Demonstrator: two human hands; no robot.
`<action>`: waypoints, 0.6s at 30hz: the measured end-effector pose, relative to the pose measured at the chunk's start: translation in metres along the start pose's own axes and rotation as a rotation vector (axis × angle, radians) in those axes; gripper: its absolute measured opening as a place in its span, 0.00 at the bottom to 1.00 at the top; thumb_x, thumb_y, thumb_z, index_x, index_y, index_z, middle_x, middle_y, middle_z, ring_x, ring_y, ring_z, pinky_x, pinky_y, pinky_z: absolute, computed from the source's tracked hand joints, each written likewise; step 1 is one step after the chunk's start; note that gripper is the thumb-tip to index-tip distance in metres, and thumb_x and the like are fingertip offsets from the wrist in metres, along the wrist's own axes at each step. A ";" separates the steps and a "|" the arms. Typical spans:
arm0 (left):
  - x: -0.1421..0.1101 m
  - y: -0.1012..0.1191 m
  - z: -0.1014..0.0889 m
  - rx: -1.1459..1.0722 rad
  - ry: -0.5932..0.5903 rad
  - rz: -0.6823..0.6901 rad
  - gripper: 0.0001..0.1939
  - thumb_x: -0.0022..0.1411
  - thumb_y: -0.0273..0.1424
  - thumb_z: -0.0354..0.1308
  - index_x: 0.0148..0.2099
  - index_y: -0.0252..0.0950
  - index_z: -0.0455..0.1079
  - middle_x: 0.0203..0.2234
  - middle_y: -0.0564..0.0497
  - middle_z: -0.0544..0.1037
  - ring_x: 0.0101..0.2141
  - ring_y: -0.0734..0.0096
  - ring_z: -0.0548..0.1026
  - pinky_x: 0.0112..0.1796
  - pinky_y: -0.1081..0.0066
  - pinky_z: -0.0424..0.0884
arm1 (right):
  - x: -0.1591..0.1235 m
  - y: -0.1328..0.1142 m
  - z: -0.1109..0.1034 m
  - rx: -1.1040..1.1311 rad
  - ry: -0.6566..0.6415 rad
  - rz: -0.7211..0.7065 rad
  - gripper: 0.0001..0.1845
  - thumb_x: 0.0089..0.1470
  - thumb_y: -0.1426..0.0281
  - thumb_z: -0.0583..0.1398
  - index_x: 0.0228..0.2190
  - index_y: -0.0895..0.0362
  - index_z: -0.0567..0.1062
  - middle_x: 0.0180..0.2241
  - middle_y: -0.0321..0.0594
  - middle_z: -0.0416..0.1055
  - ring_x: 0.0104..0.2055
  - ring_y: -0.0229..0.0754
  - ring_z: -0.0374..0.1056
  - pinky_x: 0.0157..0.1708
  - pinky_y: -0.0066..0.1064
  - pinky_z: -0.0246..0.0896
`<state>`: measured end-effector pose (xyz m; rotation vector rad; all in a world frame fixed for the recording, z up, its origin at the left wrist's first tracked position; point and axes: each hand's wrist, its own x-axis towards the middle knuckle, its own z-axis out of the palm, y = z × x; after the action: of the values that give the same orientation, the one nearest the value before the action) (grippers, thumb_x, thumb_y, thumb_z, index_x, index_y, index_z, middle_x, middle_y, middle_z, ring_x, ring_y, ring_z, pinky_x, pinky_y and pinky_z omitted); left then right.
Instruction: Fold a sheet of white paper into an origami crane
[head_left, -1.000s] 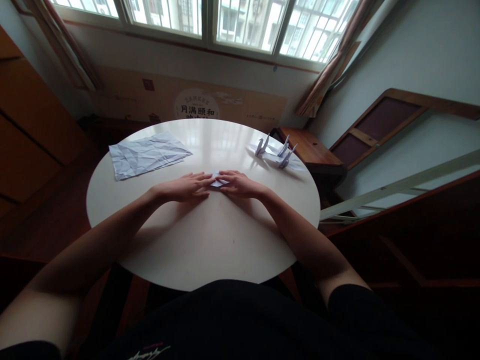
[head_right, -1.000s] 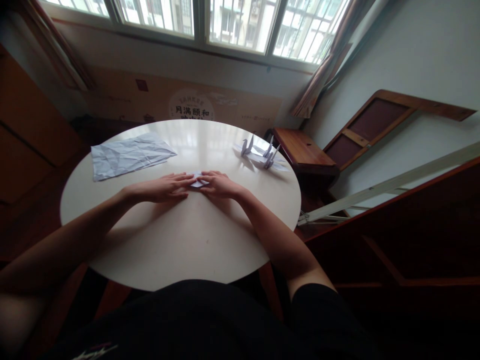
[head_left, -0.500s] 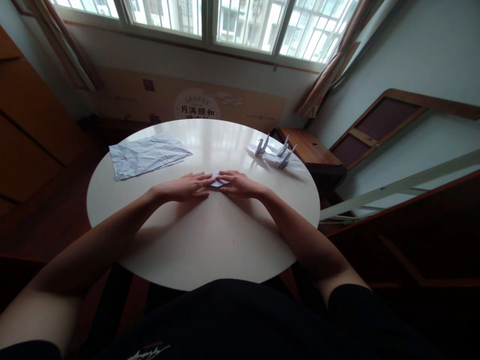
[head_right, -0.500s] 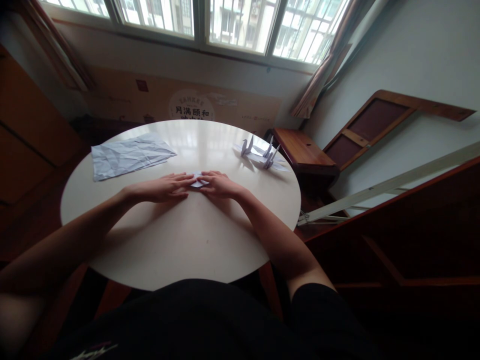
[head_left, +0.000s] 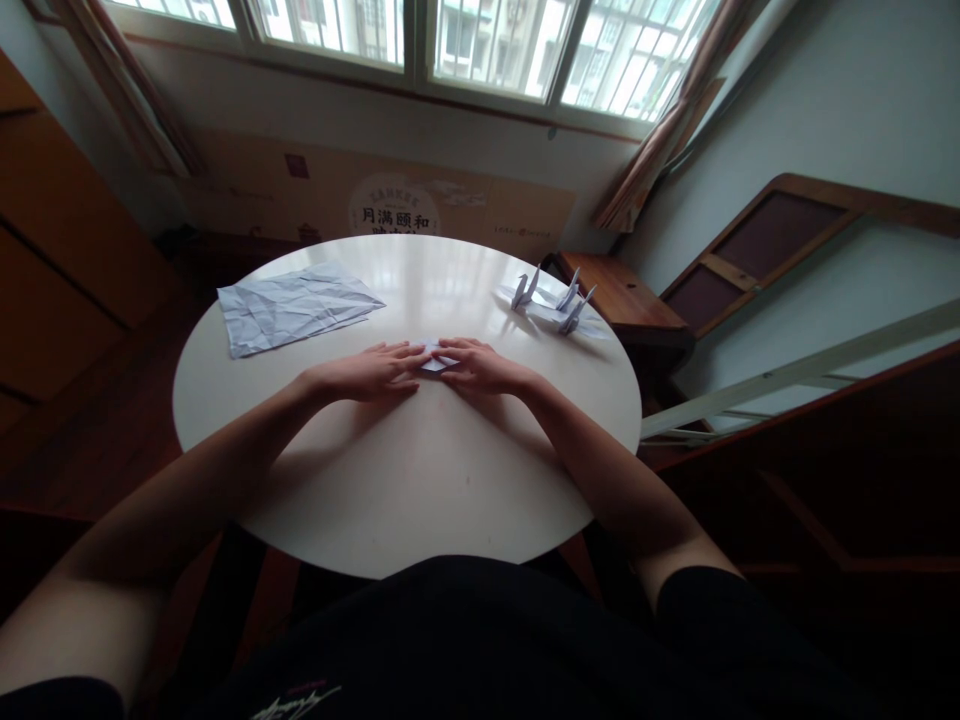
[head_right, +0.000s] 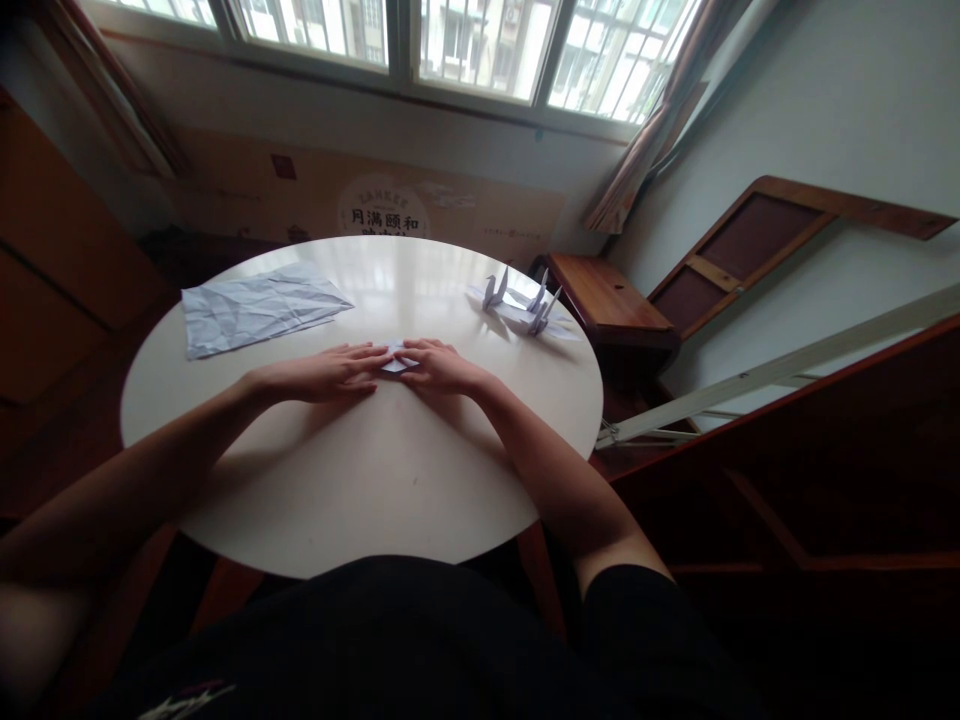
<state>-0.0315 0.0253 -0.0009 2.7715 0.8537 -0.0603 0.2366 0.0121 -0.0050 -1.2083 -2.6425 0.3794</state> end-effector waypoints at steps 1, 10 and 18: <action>0.000 0.000 0.000 0.004 -0.001 0.000 0.34 0.77 0.44 0.46 0.78 0.44 0.39 0.74 0.44 0.46 0.72 0.51 0.46 0.67 0.55 0.46 | 0.000 0.000 0.000 -0.001 -0.001 0.000 0.28 0.65 0.56 0.59 0.63 0.52 0.70 0.66 0.52 0.63 0.70 0.57 0.57 0.66 0.51 0.54; 0.000 -0.001 0.001 0.006 0.001 -0.009 0.34 0.77 0.44 0.46 0.78 0.42 0.40 0.74 0.43 0.47 0.72 0.53 0.46 0.67 0.55 0.46 | -0.001 -0.006 -0.003 -0.003 -0.019 0.025 0.29 0.65 0.57 0.58 0.63 0.54 0.70 0.67 0.55 0.62 0.70 0.59 0.56 0.66 0.54 0.53; 0.001 -0.002 0.003 -0.019 -0.003 -0.021 0.34 0.77 0.45 0.47 0.77 0.43 0.43 0.73 0.44 0.48 0.72 0.51 0.47 0.67 0.56 0.46 | 0.000 0.000 0.000 0.016 -0.015 0.020 0.30 0.65 0.54 0.58 0.63 0.51 0.69 0.67 0.50 0.62 0.70 0.58 0.56 0.67 0.53 0.52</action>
<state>-0.0312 0.0266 -0.0038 2.7441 0.8780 -0.0589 0.2369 0.0122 -0.0051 -1.2325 -2.6372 0.4138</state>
